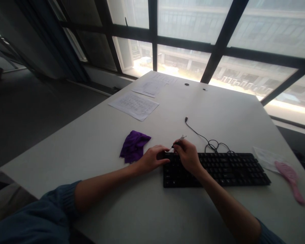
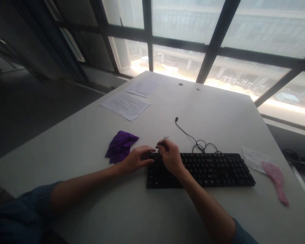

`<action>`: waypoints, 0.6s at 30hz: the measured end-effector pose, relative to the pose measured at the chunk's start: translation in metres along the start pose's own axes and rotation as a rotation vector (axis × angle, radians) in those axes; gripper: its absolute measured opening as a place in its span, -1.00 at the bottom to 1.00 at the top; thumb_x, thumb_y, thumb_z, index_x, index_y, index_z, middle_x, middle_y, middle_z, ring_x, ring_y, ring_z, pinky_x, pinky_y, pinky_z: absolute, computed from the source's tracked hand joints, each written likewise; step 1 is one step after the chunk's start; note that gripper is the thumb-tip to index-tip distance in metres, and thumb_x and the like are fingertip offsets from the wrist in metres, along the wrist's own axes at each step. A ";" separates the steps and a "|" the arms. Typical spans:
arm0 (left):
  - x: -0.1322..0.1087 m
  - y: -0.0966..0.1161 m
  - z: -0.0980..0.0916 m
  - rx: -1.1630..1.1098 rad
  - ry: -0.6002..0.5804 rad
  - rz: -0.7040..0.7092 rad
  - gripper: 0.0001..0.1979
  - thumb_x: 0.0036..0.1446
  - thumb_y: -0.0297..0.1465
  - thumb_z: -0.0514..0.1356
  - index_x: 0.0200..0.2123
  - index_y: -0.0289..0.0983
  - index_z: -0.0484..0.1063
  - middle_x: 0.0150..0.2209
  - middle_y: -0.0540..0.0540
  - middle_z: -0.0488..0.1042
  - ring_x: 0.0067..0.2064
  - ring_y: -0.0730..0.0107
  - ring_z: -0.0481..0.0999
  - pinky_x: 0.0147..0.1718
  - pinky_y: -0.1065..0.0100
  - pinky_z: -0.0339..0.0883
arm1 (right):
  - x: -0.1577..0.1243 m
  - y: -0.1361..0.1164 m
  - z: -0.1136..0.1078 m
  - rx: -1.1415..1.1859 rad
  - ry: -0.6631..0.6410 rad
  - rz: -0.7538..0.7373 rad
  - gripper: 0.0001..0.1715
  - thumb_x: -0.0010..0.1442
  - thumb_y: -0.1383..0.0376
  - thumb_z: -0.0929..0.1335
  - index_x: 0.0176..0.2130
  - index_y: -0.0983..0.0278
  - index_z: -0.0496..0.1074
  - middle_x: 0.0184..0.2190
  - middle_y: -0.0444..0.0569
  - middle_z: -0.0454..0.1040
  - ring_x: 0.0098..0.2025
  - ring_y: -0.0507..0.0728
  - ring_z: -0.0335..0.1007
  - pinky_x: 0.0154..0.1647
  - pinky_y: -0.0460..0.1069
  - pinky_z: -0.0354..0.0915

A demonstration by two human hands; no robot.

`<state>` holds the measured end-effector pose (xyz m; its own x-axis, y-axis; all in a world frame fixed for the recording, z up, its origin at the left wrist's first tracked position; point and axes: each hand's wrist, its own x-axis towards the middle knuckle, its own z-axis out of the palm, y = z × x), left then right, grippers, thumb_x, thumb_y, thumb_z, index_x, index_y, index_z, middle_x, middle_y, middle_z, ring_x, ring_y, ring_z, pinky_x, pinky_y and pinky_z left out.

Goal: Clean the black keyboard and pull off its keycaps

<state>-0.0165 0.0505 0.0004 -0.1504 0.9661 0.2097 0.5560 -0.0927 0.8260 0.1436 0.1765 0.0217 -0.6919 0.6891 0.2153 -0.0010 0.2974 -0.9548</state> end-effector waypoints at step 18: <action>0.001 -0.007 0.000 -0.016 -0.022 0.035 -0.73 0.26 -0.23 0.25 -0.04 -0.19 0.55 -0.05 -0.16 0.58 0.01 0.18 0.53 0.08 0.21 0.37 | 0.010 0.001 0.010 -0.122 -0.160 -0.105 -0.85 0.29 0.26 0.30 -0.31 0.24 0.42 -0.42 -0.10 0.43 -0.38 0.07 0.35 -0.31 -0.03 0.31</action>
<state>-0.0204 0.0526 -0.0056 -0.1131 0.9672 0.2275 0.5475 -0.1304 0.8266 0.1300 0.1769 0.0212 -0.7985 0.5393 0.2676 0.0013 0.4461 -0.8950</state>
